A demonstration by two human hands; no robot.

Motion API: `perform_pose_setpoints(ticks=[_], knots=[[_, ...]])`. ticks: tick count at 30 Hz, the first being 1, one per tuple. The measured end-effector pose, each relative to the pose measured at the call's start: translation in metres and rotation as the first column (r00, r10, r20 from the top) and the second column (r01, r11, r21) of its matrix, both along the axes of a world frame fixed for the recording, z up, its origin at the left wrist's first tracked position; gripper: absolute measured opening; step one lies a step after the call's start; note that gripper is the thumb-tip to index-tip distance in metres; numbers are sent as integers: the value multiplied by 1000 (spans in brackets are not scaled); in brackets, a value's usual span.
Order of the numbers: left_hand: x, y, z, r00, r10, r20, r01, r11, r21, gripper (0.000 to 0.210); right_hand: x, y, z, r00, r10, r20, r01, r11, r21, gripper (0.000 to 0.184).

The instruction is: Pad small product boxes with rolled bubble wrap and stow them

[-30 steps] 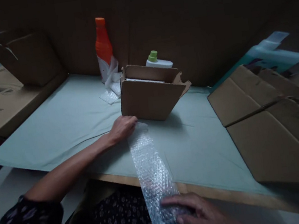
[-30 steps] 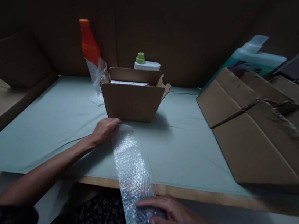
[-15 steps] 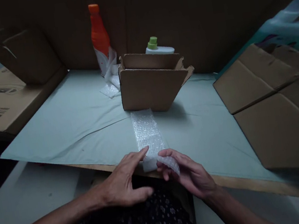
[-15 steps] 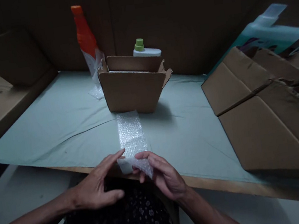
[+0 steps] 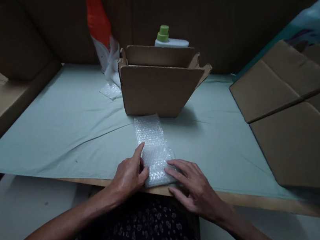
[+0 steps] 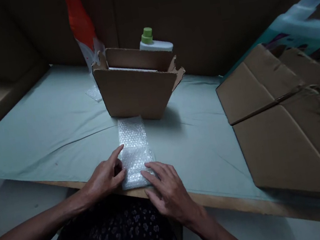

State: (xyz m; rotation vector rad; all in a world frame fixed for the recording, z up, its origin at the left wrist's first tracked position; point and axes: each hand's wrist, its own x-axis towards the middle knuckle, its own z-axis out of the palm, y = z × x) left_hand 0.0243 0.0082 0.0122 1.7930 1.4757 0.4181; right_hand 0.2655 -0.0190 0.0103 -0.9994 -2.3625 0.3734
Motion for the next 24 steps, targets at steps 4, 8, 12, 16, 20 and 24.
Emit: perform_pose_setpoints(ticks=[4, 8, 12, 16, 20, 24], knots=[[-6, -9, 3, 998, -2, -58, 14, 980, 199, 68, -6, 8, -7, 993, 30, 118, -40, 996, 80, 29], [-10, -28, 10, 991, -120, -62, 135, 871, 472, 64, -9, 18, -1, 999, 51, 18, -51, 999, 9, 25], [-8, -31, 7, 981, -178, -75, 192, 865, 464, 45, -13, 30, 8, 998, 27, -62, -40, 976, -214, 21], [-6, -16, -3, 999, -40, 33, 27, 947, 321, 44, -13, 34, 9, 984, -142, -108, 136, 989, -55, 28], [-6, -6, -6, 999, -26, 23, 17, 947, 322, 41, -10, 30, 6, 998, -53, 18, 50, 987, 152, 38], [-9, -8, -2, 995, -64, -80, 97, 845, 526, 39, -16, 33, 0, 987, 44, 157, -63, 991, 115, 31]])
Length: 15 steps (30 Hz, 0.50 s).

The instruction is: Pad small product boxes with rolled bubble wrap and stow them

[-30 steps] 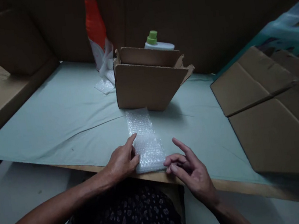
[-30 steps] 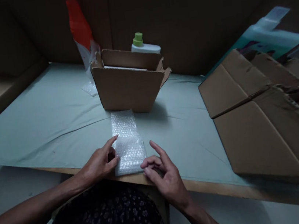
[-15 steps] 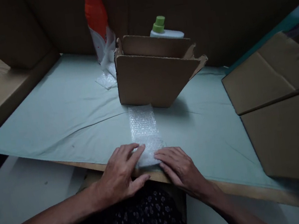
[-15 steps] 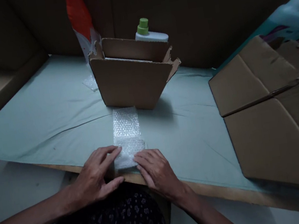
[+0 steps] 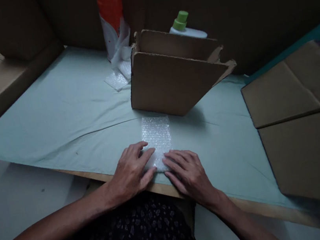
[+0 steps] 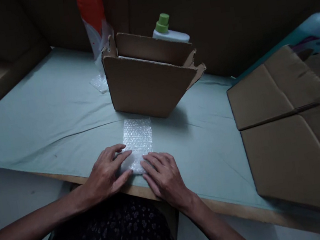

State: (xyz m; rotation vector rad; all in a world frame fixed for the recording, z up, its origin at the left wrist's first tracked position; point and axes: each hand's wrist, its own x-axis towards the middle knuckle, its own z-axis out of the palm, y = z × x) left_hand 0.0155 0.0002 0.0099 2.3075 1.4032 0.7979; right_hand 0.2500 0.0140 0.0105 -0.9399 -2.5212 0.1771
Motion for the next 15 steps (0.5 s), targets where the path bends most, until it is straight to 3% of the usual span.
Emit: perform_pose_setpoints(ticks=[4, 7, 10, 12, 15], knots=[[-6, -8, 4, 991, -132, -8, 132, 991, 27, 36, -4, 5, 3, 994, -2, -108, -13, 991, -133, 25], [-8, -5, 4, 992, -108, 70, 111, 993, -36, 34, -1, 5, 8, 982, -69, -178, 28, 974, -224, 26], [-4, 12, 0, 999, -25, 28, 25, 999, -26, 34, 1, 3, 11, 980, -132, -151, 121, 989, -79, 32], [-1, 29, -3, 998, 30, -55, -31, 999, -12, 34, 0, 2, 10, 992, -100, -75, 102, 995, 16, 35], [0, 46, -5, 990, 90, -107, -93, 995, -25, 35, -5, 8, 4, 997, -55, 48, 55, 998, 3, 37]])
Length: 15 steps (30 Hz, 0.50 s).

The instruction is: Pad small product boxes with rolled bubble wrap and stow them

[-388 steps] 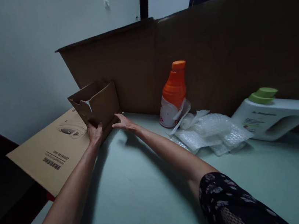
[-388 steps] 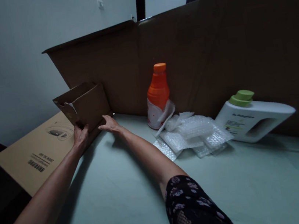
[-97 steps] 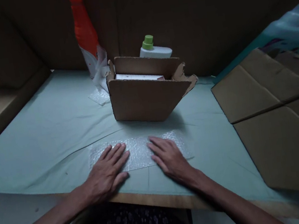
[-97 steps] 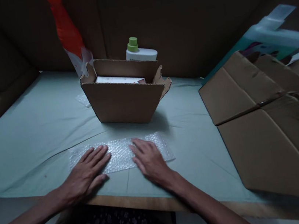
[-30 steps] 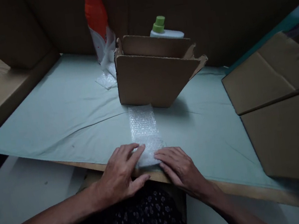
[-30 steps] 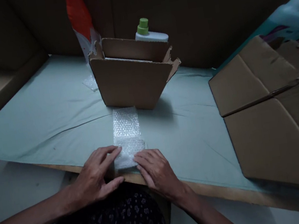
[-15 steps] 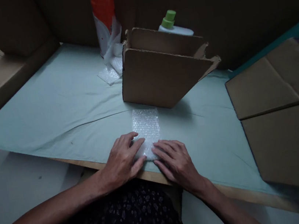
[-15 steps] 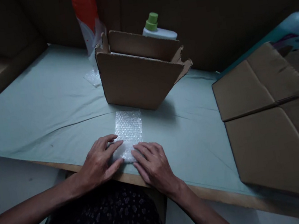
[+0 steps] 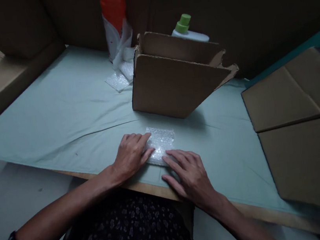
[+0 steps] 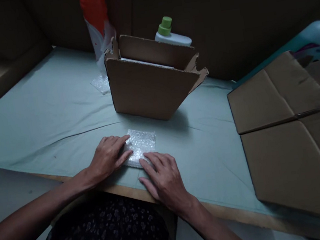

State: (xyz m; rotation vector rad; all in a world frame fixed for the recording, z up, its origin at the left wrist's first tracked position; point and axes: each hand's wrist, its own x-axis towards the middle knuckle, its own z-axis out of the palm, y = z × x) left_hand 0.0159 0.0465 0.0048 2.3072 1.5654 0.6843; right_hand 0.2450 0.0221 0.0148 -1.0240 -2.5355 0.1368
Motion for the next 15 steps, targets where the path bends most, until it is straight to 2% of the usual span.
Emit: perform_pose_setpoints(ticks=[2, 4, 5, 7, 9, 10, 12, 13, 15], knots=[[-2, 1, 2, 993, 54, 107, -51, 998, -28, 39, -3, 9, -4, 1000, -17, 6, 18, 998, -62, 32], [-6, -6, 5, 932, 151, 329, -104, 982, -157, 45, -5, 20, -7, 995, -66, -72, 55, 989, -135, 27], [-7, -11, 7, 864, 221, 453, -103, 957, -270, 50, -7, 25, -6, 986, -105, -133, 79, 980, -184, 26], [-6, -21, 9, 674, 383, 631, -20, 864, -503, 60, -9, 30, -3, 941, -218, -258, 126, 935, -333, 24], [1, -28, 9, 522, 484, 702, 117, 774, -622, 65, -12, 29, 2, 878, -331, -346, 102, 836, -540, 24], [5, -29, 8, 483, 507, 714, 166, 748, -643, 66, -13, 26, 5, 852, -369, -372, 56, 770, -635, 24], [14, -28, 9, 461, 525, 715, 193, 727, -659, 66, -13, 21, 11, 829, -400, -391, -42, 653, -757, 25], [17, -27, 10, 472, 523, 710, 187, 727, -661, 67, -10, 20, 14, 832, -397, -387, -65, 623, -779, 25], [21, -24, 13, 520, 488, 701, 164, 749, -642, 72, -2, 20, 22, 849, -382, -365, -52, 628, -777, 26]])
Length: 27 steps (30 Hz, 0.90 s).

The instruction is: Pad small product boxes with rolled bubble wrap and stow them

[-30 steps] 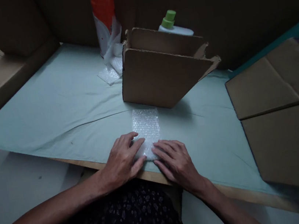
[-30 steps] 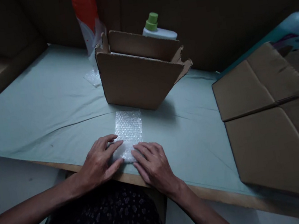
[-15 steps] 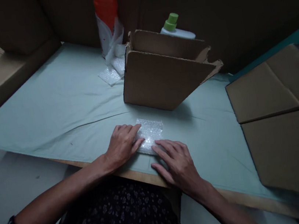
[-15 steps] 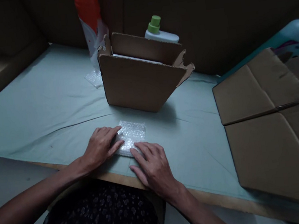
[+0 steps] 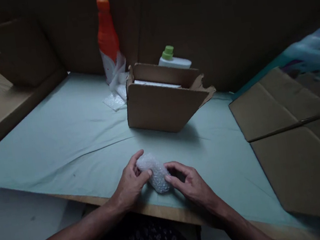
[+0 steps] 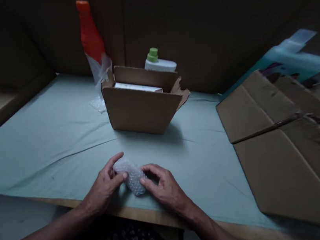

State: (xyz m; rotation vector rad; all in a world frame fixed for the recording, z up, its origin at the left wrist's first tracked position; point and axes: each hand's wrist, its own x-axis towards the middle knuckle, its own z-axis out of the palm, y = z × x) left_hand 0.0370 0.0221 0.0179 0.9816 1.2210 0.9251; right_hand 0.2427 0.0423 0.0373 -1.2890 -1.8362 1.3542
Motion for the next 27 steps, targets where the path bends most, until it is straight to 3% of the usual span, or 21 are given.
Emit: perform_pose_setpoints(ticks=[5, 10, 12, 14, 16, 18, 20, 22, 23, 25, 26, 27], knots=[[5, -4, 3, 969, -161, -189, 200, 957, 209, 81, 15, 11, 23, 993, 109, 54, -111, 993, 45, 48], [6, 3, 2, 863, -275, -424, 418, 859, 295, 82, 9, 22, 30, 973, 201, 110, -213, 971, 108, 11], [-2, 16, 16, 834, -162, -528, 445, 764, 467, 78, 14, 27, 41, 971, 164, 174, -186, 975, 118, 7], [-13, 38, 40, 801, 101, -590, 414, 619, 668, 72, 24, 33, 61, 973, 113, 201, -145, 978, 149, 7], [-24, 67, 67, 719, 398, -571, 379, 464, 801, 68, 34, 43, 90, 990, 8, 142, -45, 966, 255, 7], [-33, 98, 87, 613, 591, -525, 374, 369, 851, 64, 39, 60, 121, 990, -140, -11, 133, 905, 403, 12], [-38, 125, 95, 532, 658, -533, 400, 360, 843, 55, 40, 86, 146, 948, -254, -192, 317, 809, 495, 29], [-39, 145, 93, 494, 669, -556, 419, 377, 826, 41, 39, 118, 162, 920, -295, -260, 391, 754, 527, 46], [-38, 152, 89, 489, 675, -553, 419, 374, 827, 35, 38, 135, 165, 926, -309, -215, 377, 750, 544, 47], [-36, 160, 82, 490, 705, -513, 395, 345, 851, 28, 37, 162, 166, 919, -393, 20, 296, 724, 623, 39], [-36, 162, 80, 491, 721, -489, 382, 325, 865, 27, 36, 172, 165, 863, -470, 185, 235, 698, 677, 33], [-35, 163, 79, 493, 732, -470, 375, 308, 874, 26, 34, 178, 164, 756, -555, 347, 160, 671, 724, 29]])
